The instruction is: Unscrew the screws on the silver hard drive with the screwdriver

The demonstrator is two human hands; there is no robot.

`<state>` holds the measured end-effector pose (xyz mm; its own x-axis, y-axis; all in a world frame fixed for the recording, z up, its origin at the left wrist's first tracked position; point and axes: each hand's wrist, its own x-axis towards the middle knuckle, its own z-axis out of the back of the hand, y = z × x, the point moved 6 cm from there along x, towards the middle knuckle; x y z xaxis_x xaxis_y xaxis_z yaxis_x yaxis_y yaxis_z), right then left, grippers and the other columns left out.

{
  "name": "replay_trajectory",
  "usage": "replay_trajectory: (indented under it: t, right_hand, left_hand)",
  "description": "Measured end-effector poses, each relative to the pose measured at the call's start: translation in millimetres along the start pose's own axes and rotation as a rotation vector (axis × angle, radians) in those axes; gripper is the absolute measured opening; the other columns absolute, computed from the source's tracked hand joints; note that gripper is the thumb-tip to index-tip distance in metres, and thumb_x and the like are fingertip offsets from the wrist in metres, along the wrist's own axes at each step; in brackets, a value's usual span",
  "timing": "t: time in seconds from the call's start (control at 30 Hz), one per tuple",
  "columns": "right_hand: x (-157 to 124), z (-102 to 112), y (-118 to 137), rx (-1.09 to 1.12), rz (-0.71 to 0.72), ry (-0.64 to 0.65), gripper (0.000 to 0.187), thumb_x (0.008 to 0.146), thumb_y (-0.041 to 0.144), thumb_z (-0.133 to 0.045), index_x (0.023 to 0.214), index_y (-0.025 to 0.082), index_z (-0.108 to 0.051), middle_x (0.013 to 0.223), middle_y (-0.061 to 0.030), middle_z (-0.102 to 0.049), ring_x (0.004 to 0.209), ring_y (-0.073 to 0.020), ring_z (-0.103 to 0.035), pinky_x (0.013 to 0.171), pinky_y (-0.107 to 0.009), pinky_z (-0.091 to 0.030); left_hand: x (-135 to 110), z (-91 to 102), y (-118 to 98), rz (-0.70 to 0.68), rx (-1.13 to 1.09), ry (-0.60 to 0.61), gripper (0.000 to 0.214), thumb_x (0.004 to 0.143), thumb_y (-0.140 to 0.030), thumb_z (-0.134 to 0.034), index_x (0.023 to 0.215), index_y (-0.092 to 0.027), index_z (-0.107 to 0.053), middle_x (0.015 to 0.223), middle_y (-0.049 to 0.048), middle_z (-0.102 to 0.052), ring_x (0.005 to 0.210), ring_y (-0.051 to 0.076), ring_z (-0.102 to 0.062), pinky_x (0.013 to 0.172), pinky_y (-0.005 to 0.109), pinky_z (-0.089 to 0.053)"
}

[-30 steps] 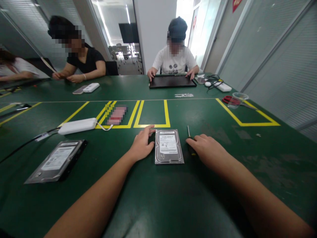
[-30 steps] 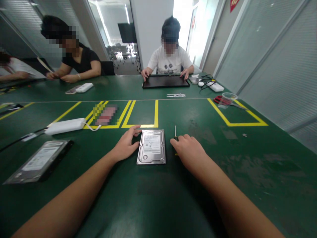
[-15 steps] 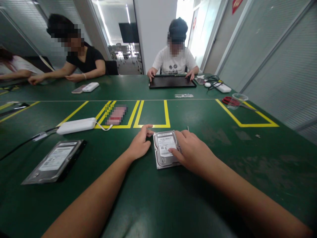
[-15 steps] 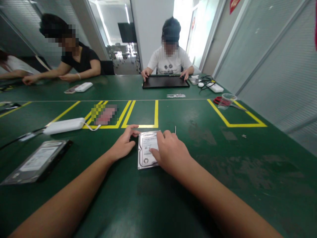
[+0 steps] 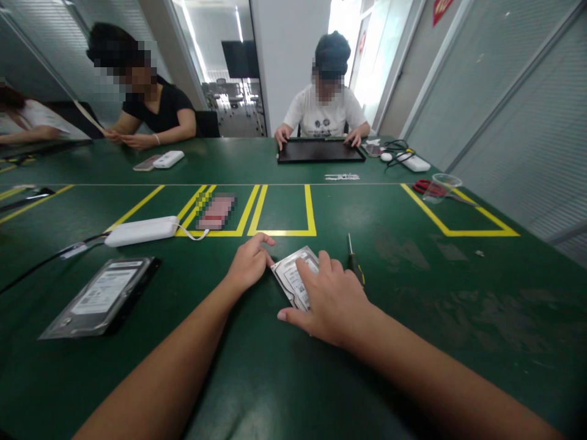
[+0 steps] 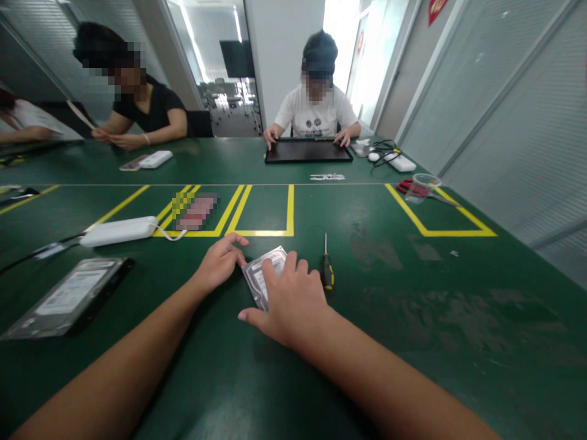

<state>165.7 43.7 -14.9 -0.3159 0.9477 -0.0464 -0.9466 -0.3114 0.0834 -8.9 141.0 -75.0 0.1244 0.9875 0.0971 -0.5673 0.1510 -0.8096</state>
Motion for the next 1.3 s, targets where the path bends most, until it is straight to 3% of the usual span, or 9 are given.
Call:
replay_trajectory:
  t: [0.17,0.47,0.63,0.8,0.97,1.3]
  right_hand:
    - [1,-6,4,-0.035,0.015,0.026,0.092,0.072,0.081,-0.058,0.142,0.023,-0.044,0.139,-0.0274,-0.044,0.114,-0.044,-0.052,0.086,-0.057,-0.046]
    - [10,-7,1,-0.029,-0.028,0.017,0.092,0.069,0.076,-0.066,0.143,0.026,-0.041,0.12,-0.021,-0.055,0.103,-0.0389,-0.057,0.081,-0.052,-0.047]
    - [13,-6,1,-0.021,-0.046,0.062,0.082,0.072,0.073,-0.064,0.135,0.022,-0.047,0.112,-0.0195,-0.061,0.101,-0.0369,-0.058,0.079,-0.047,-0.048]
    - [13,-3,5,-0.033,-0.051,0.022,0.068,0.075,0.064,-0.063,0.126,0.021,-0.052,0.108,-0.0192,-0.062,0.098,-0.0364,-0.059,0.075,-0.044,-0.049]
    - [12,-2,6,-0.037,-0.031,-0.014,0.068,0.071,0.061,-0.065,0.124,0.021,-0.052,0.107,-0.0181,-0.062,0.096,-0.0359,-0.059,0.072,-0.043,-0.05]
    - [2,30,-1,-0.011,0.002,0.002,0.07,0.072,0.064,-0.063,0.128,0.022,-0.051,0.106,-0.0162,-0.062,0.096,-0.0347,-0.059,0.074,-0.043,-0.049]
  left_hand:
    - [0,-0.5,3,0.011,-0.045,0.0,0.037,0.068,-0.01,-0.039,0.098,-0.02,-0.058,0.06,-0.0045,-0.067,0.067,0.019,-0.068,0.071,0.03,-0.048]
    - [-3,-0.7,-1,0.027,-0.011,0.016,0.035,0.066,-0.012,-0.038,0.091,-0.02,-0.06,0.058,-0.0035,-0.067,0.068,0.019,-0.068,0.069,0.03,-0.047]
    - [-5,0.6,-6,0.036,-0.013,0.016,0.034,0.065,-0.013,-0.038,0.09,-0.02,-0.06,0.058,-0.0031,-0.066,0.07,0.02,-0.068,0.069,0.03,-0.047]
    - [-4,0.2,-4,0.039,-0.01,0.01,0.033,0.064,-0.013,-0.038,0.088,-0.021,-0.06,0.058,-0.0035,-0.066,0.066,0.019,-0.067,0.067,0.029,-0.046]
    - [-4,-2.2,-2,0.063,-0.104,0.019,0.031,0.061,-0.014,-0.039,0.082,-0.02,-0.06,0.054,-0.0029,-0.063,0.064,0.019,-0.065,0.066,0.029,-0.047]
    - [-2,-4.5,0,0.093,-0.132,0.003,0.027,0.061,-0.015,-0.041,0.078,-0.018,-0.062,0.061,-0.0016,-0.066,0.056,0.015,-0.059,0.057,0.025,-0.042]
